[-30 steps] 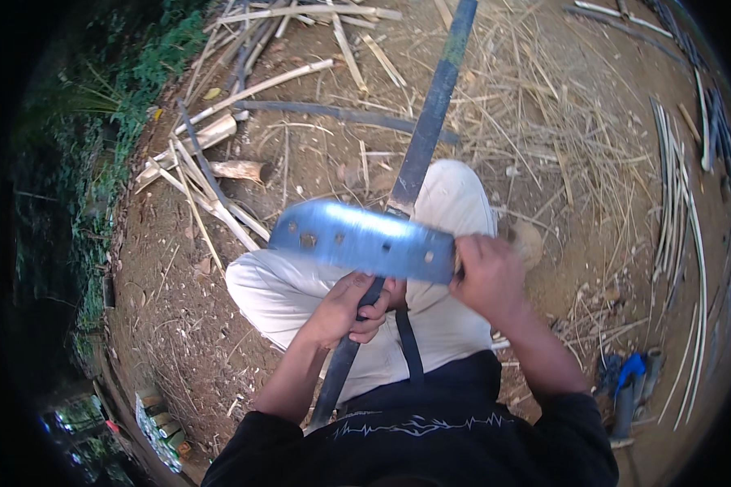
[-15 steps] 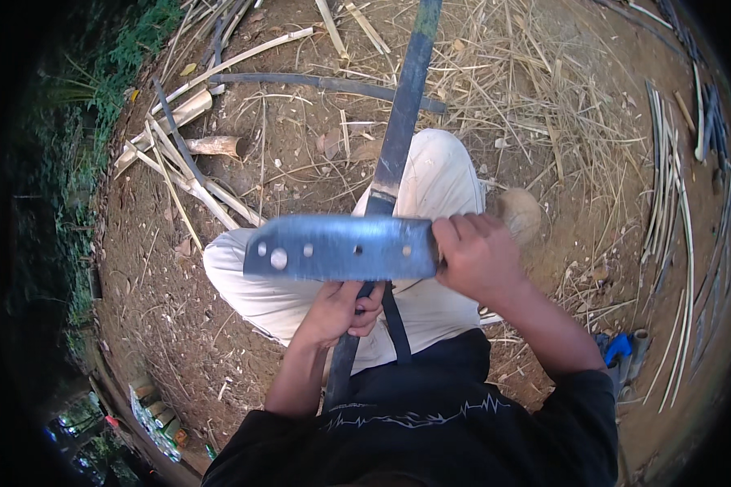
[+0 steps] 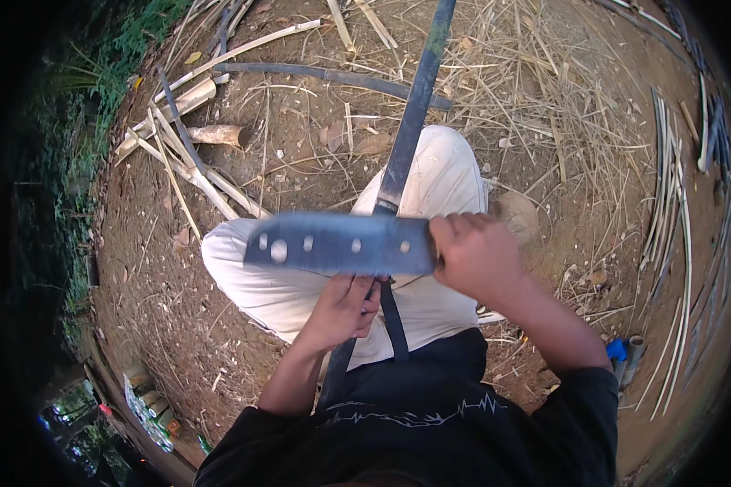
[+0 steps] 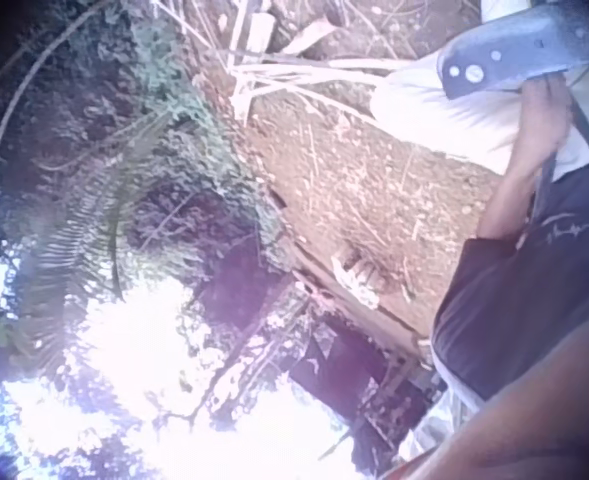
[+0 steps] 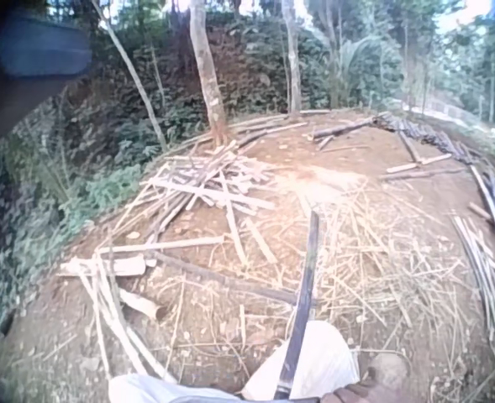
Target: The person shaves strips of bamboo using a knife, alternating between different bamboo pieces while sitting on the ground.
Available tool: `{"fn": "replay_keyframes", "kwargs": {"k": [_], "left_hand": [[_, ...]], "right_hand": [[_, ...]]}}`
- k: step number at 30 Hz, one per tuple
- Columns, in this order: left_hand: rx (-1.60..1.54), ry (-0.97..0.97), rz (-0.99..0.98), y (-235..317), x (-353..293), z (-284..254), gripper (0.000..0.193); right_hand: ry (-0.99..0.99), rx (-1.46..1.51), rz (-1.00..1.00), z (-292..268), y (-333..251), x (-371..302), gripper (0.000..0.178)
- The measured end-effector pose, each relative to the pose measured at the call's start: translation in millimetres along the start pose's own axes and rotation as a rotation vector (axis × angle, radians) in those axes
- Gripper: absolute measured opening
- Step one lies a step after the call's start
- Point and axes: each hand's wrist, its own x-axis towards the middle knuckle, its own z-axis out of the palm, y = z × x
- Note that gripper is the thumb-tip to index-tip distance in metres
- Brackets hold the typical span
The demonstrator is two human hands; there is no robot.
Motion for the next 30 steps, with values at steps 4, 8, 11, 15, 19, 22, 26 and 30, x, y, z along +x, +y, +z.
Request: {"fn": "replay_keyframes", "kwargs": {"k": [4, 8, 11, 15, 19, 22, 26, 30], "left_hand": [[0.543, 0.252, 0.375, -8.6, 2.1, -1.5, 0.019], [0.801, 0.344, 0.632, -22.2, 11.8, -5.6, 0.02], [0.857, 0.378, 0.667, -35.9, 6.0, -9.4, 0.024], [0.729, 0.316, 0.249, -19.0, -3.7, -1.2, 0.022], [0.662, 0.345, 0.32, -25.9, -8.7, 6.1, 0.022], [0.662, 0.315, 0.252, -22.0, -12.2, 6.7, 0.022], [0.689, 0.24, 0.158, -27.4, -28.0, 2.7, 0.022], [0.704, 0.249, 0.234, -36.5, -20.4, 7.0, 0.02]], "right_hand": [[0.002, 0.003, 0.055, 9.9, 3.9, -0.2, 0.034], [-0.062, -0.034, -0.026, 12.3, -10.7, -3.1, 0.028], [-0.063, -0.104, -0.119, 13.8, -7.4, -0.2, 0.026], [-0.047, -0.036, 0.237, 11.4, 29.0, 14.1, 0.026], [-0.152, -0.08, -0.012, 11.7, 2.0, 0.0, 0.026], [-0.067, -0.121, -0.096, 14.1, 10.0, 3.3, 0.026], [-0.053, -0.119, 0.379, 5.7, 56.2, 32.1, 0.024], [-0.149, -0.116, 0.074, 17.9, 31.9, -0.3, 0.023]]}}
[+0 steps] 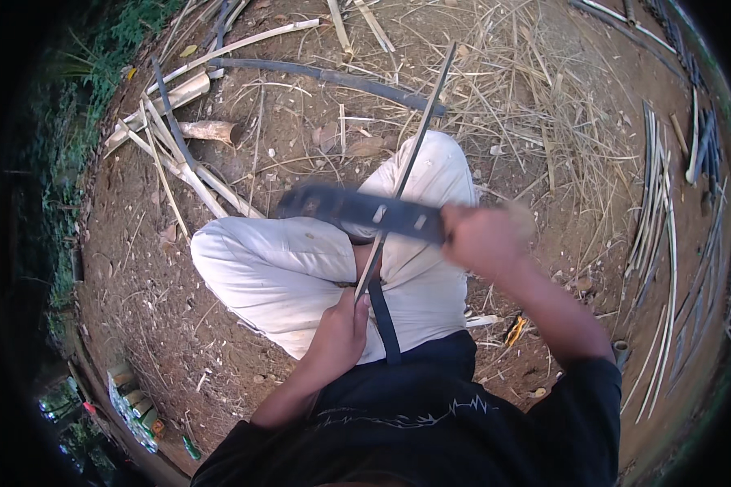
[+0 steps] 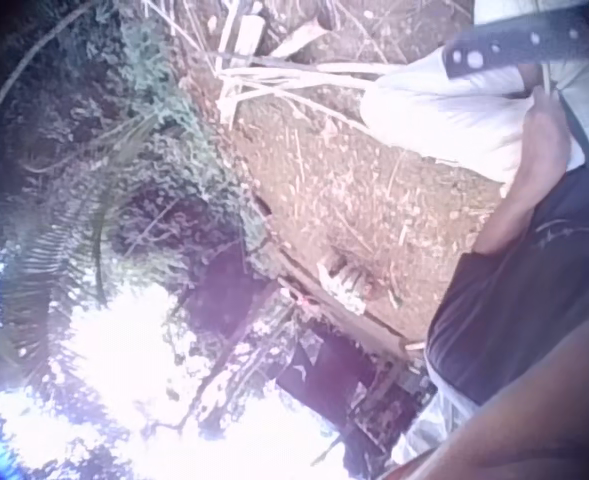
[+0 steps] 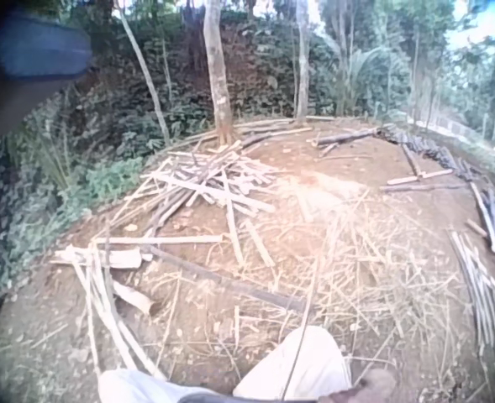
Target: The person shaves strips of bamboo using a knife, alternating between different bamboo pieces while sitting on the ground.
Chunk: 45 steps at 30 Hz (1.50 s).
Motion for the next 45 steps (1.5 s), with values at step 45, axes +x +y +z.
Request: {"fn": "replay_keyframes", "kwargs": {"k": [45], "left_hand": [[0.433, 0.022, -0.129, -6.4, -13.5, 23.9, 0.02]], "right_hand": [[-0.028, -0.062, 0.229, 12.7, 38.7, 26.0, 0.026]]}}
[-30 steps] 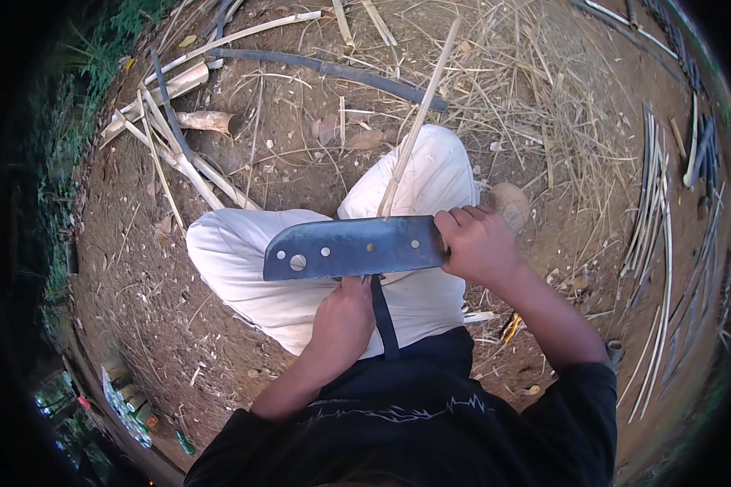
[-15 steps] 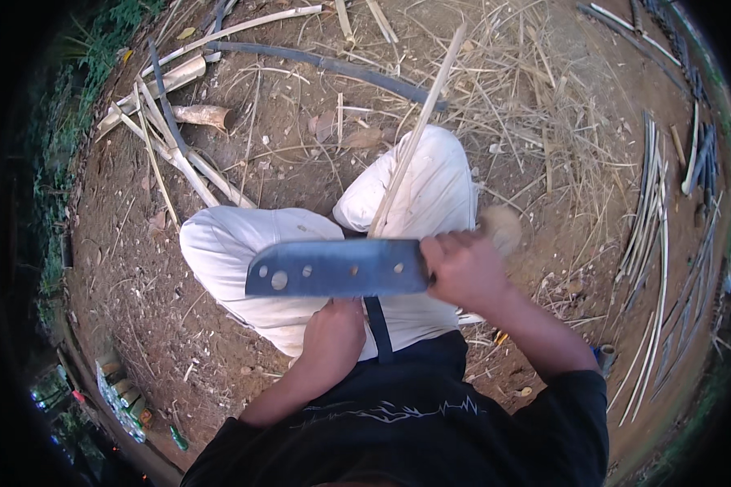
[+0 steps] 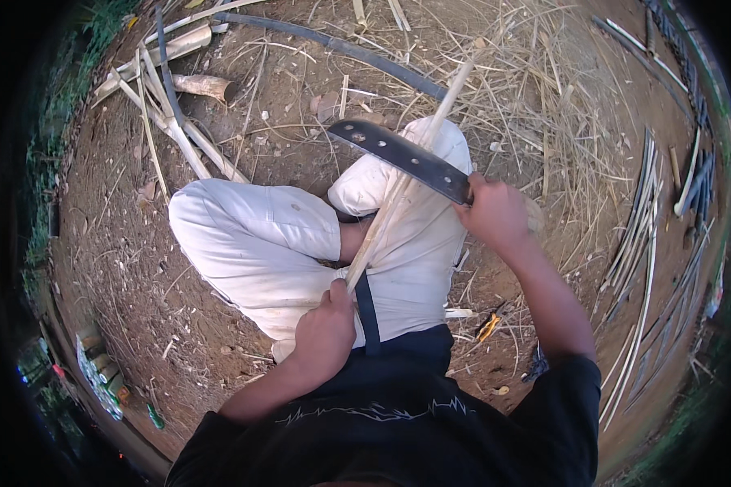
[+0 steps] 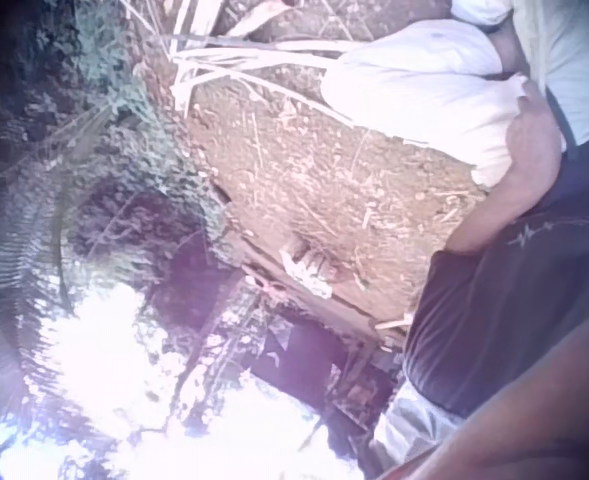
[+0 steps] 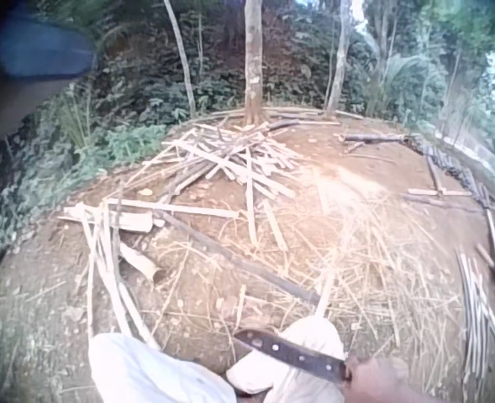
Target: The person shaves strips of bamboo using a knife, alternating between different bamboo pieces while sitting on the ground.
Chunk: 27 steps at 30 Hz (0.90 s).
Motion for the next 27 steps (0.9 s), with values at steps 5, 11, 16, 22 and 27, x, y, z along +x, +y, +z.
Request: {"fn": "replay_keyframes", "kwargs": {"k": [5, 11, 16, 22, 27], "left_hand": [[-0.156, -0.04, 0.079, -2.5, 5.4, -3.6, 0.016], [-0.3, -0.236, 0.145, -0.2, 9.5, -14.1, 0.023], [-0.302, -0.35, 0.078, -3.4, 8.8, -16.1, 0.026], [-0.344, -0.336, 0.073, -7.7, 5.2, -20.6, 0.021], [-0.35, -0.342, 0.056, -7.4, 8.4, -21.0, 0.022]], "right_hand": [[-0.088, 0.056, -0.363, -3.7, -37.7, -53.5, 0.029], [-0.142, 0.164, -0.315, -5.2, -44.0, -93.8, 0.034], [-0.061, 0.102, -0.317, 2.6, -41.4, -107.1, 0.032], [-0.154, 0.199, 0.278, 21.4, 19.1, -83.9, 0.03], [-0.017, 0.05, -0.182, 28.7, -6.2, -102.4, 0.026]]}}
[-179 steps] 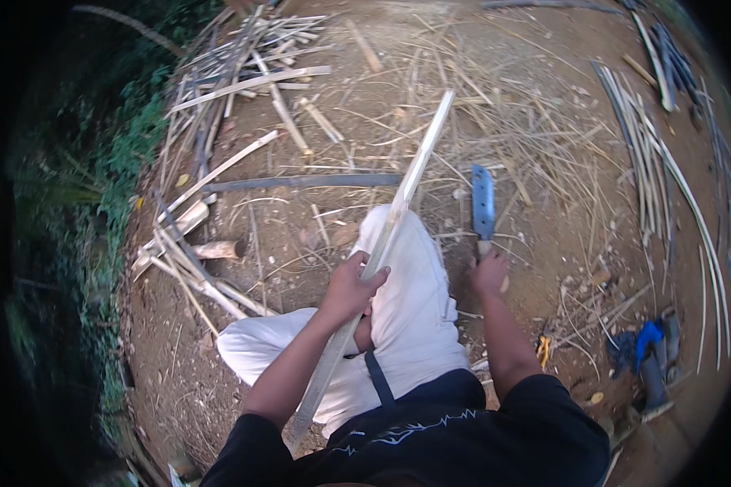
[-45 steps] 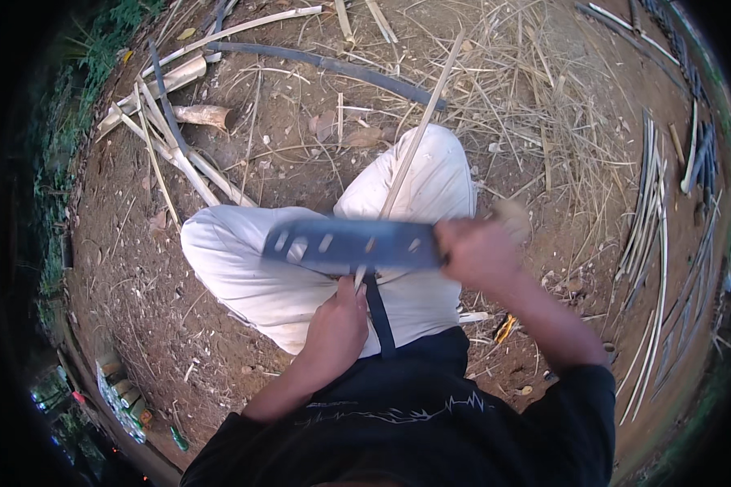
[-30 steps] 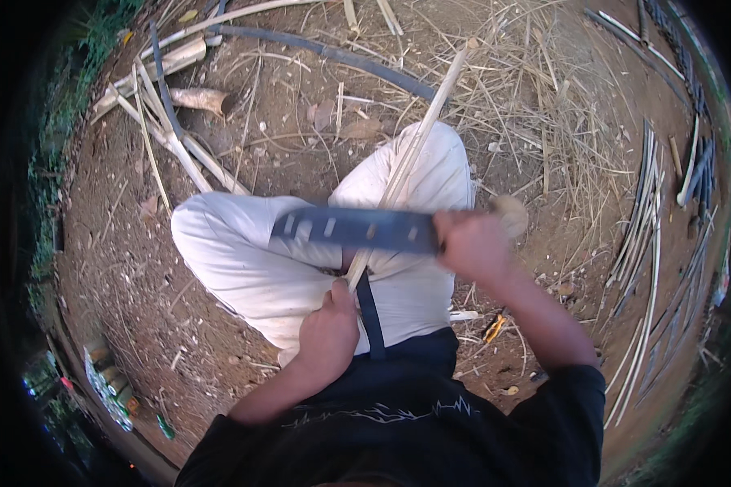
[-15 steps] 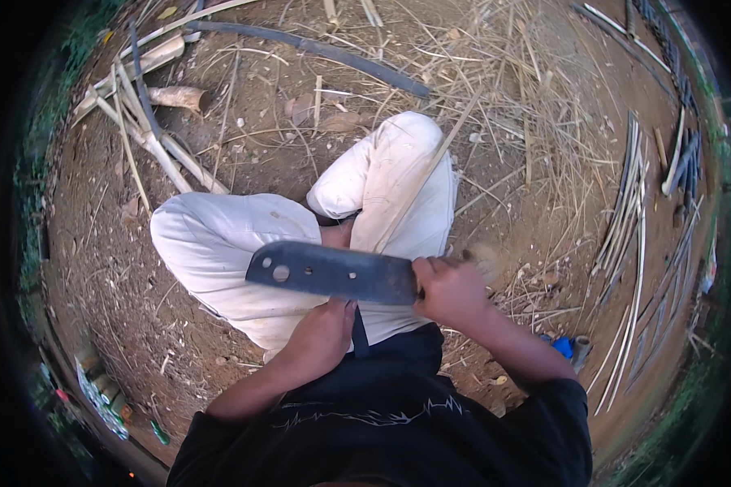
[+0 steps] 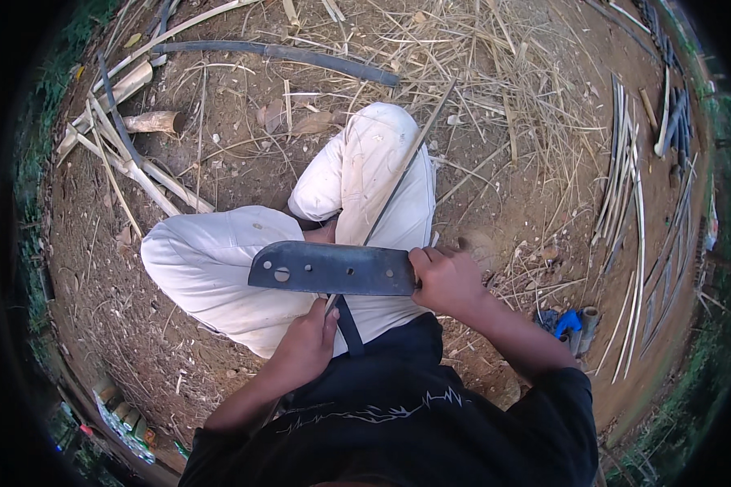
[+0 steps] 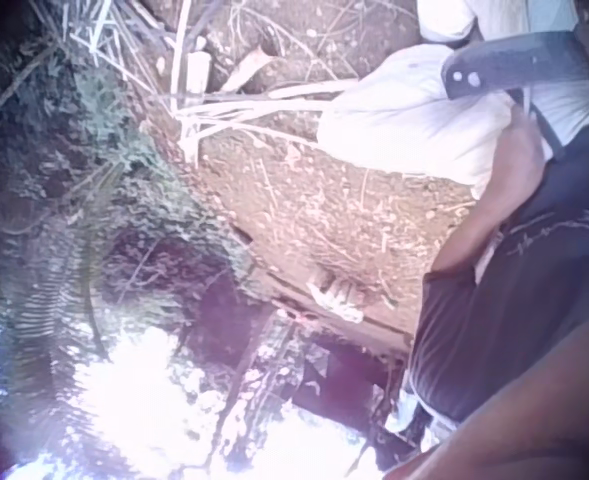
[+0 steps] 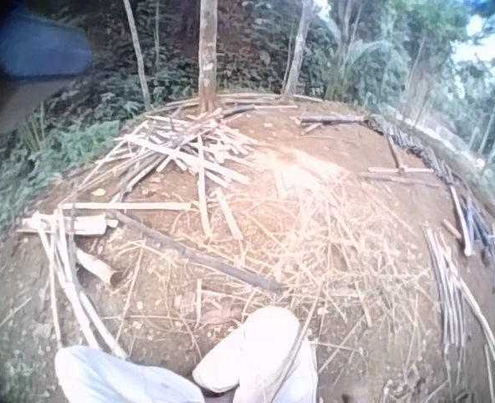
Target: The person shaves strips of bamboo using a knife, alternating between different bamboo pieces while sitting on the ground.
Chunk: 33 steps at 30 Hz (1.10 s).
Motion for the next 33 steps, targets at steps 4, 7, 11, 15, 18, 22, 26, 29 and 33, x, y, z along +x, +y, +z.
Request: {"fn": "replay_keyframes", "kwargs": {"k": [4, 7, 11, 15, 18, 22, 26, 29, 33], "left_hand": [[0.031, -0.005, 0.02, -2.5, -4.6, -1.0, 0.022], [-0.002, -0.011, 0.042, -1.7, -0.7, -2.9, 0.021], [0.004, 0.049, 0.092, -3.2, 7.2, -1.8, 0.021], [-0.03, 0.043, 0.087, -13.0, -1.7, 0.7, 0.02], [-0.051, -0.028, -0.025, -15.9, -6.4, -6.2, 0.022], [-0.048, -0.022, -0.02, -14.7, 3.0, -9.7, 0.023], [-0.099, -0.066, -0.051, -24.9, -2.5, -11.3, 0.022], [-0.099, -0.07, -0.072, -26.1, -5.2, -17.1, 0.022], [-0.056, -0.096, -0.043, -19.2, 3.7, -23.3, 0.022]], "right_hand": [[0.002, 0.02, 0.255, 2.3, 27.6, 20.2, 0.024], [-0.029, 0.199, 0.476, -0.9, 40.5, 25.8, 0.024], [-0.107, 0.096, 0.003, -3.3, -13.7, -1.5, 0.029], [-0.067, -0.033, 0.046, 7.3, 7.9, 2.4, 0.031], [-0.022, 0.057, 0.452, 10.3, 80.8, 34.9, 0.034], [-0.047, -0.016, 0.472, -7.7, 76.0, 43.8, 0.031], [0.018, -0.01, -0.03, 7.4, 52.3, 23.7, 0.022], [-0.069, 0.046, 0.428, -1.4, 84.8, 58.4, 0.021], [0.006, 0.088, 0.688, 4.9, 144.5, 77.1, 0.03]]}}
